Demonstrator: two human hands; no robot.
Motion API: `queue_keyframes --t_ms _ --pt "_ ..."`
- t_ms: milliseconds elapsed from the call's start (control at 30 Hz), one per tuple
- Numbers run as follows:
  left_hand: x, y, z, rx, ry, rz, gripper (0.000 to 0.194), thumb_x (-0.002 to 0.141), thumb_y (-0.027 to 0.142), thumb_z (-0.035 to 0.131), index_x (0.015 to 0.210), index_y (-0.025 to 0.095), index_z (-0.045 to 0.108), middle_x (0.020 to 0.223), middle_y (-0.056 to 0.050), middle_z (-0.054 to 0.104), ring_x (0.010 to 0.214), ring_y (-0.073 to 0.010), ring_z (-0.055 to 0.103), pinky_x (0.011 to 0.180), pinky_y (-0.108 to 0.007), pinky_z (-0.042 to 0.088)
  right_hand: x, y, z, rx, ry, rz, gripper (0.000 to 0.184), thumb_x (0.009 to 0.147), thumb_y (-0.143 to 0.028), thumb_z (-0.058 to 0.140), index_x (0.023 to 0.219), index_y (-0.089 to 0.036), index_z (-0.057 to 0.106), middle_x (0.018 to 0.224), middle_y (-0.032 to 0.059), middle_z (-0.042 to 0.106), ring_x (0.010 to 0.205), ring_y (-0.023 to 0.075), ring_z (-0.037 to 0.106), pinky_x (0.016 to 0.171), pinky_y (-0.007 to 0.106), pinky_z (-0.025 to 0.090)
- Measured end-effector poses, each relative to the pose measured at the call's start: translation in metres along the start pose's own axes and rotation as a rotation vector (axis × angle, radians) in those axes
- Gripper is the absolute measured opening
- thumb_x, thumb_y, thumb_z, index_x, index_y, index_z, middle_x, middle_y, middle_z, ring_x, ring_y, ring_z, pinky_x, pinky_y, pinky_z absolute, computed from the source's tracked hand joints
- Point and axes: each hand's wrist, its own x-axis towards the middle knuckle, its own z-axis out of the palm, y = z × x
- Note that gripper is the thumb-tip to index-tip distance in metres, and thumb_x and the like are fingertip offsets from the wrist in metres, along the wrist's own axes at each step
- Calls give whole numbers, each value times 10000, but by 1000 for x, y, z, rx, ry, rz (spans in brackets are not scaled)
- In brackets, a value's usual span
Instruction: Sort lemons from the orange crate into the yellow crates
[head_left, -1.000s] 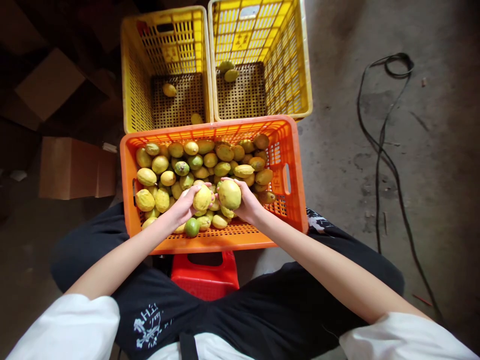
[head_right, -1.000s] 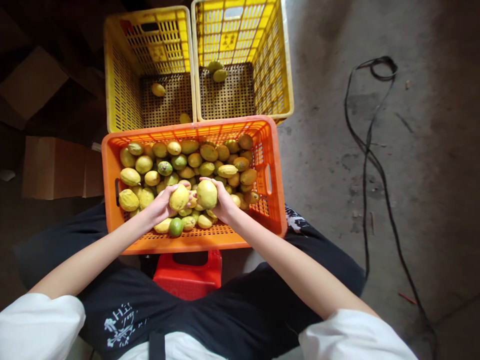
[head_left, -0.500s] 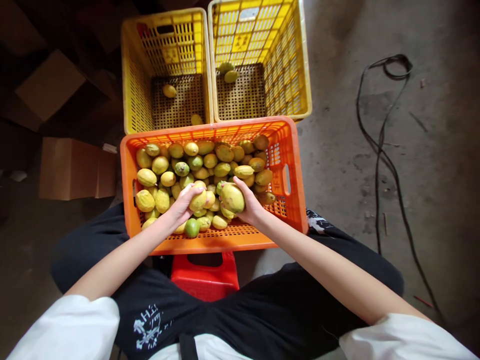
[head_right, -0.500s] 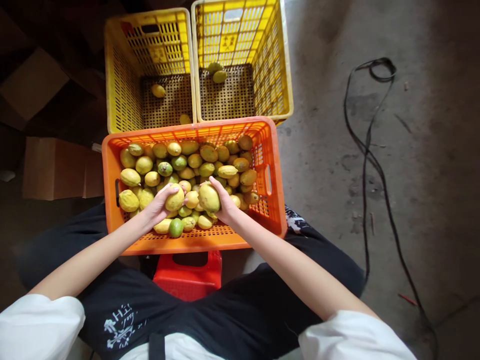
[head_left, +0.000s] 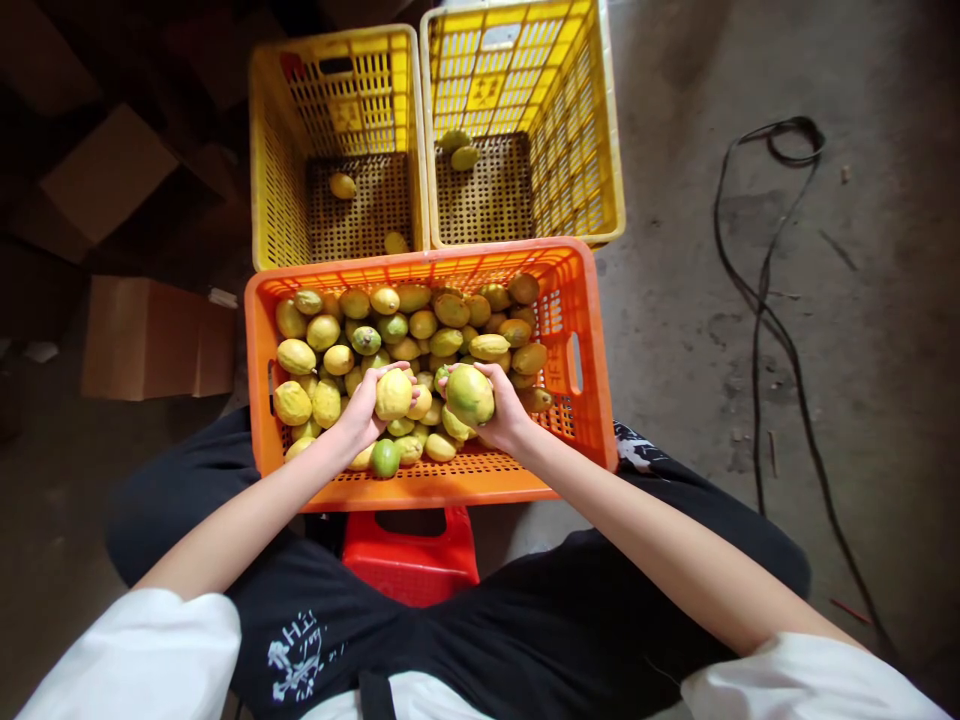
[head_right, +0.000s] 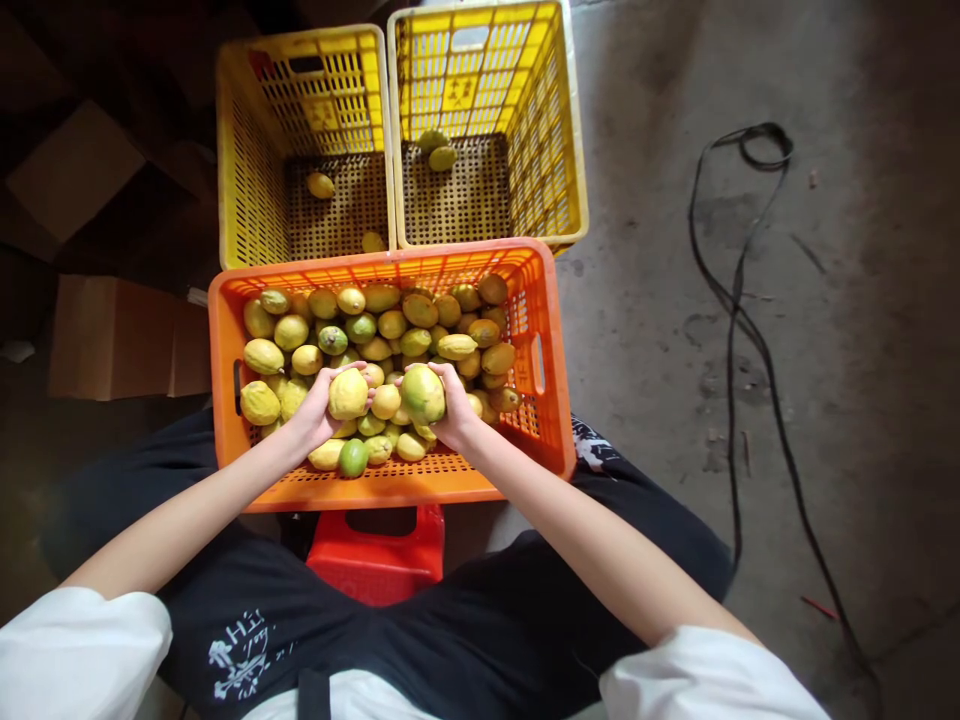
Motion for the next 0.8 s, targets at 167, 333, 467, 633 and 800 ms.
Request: queue_keyframes --t_ms 167,333,467,633,800 --pt "-12 10 11 -16 17 -57 377 1075 157 496 1372 131 727 823 -80 790 610 -232 789 576 -315 681 -1 -3 4 82 32 33 178 908 -340 617 1001 -243 735 896 92 843 875 288 828 691 350 688" --pt "-7 4 4 35 155 -169 332 1118 159 466 1322 161 728 896 -102 815 718 -260 828 593 -355 715 2 -11 1 204 99 6 158 933 -315 655 1063 -248 714 857 67 798 839 295 826 736 426 743" --pt "-3 -12 -5 78 204 -276 260 1169 212 469 1211 149 718 906 -126 802 726 -243 804 561 -285 660 5 -15 -6 199 251 60 96 1028 -303 641 1085 -251 697 792 41 757 742 261 791 642 375 731" --pt "-8 -39 -8 156 45 -388 192 1186 305 531 1258 229 691 1002 -103 803 785 -225 806 577 -256 650 8 -14 -9 145 365 90 46 1036 -297 670 1061 -260 660 813 38 764 666 224 747 558 317 691" --pt "-14 -49 -6 355 9 -358 235 1181 330 481 1351 267 632 1009 -69 752 873 -218 813 679 -300 710 41 -36 34 18 148 -105 236 858 -213 814 993 -283 634 857 -8 787 733 210 779 652 317 720"
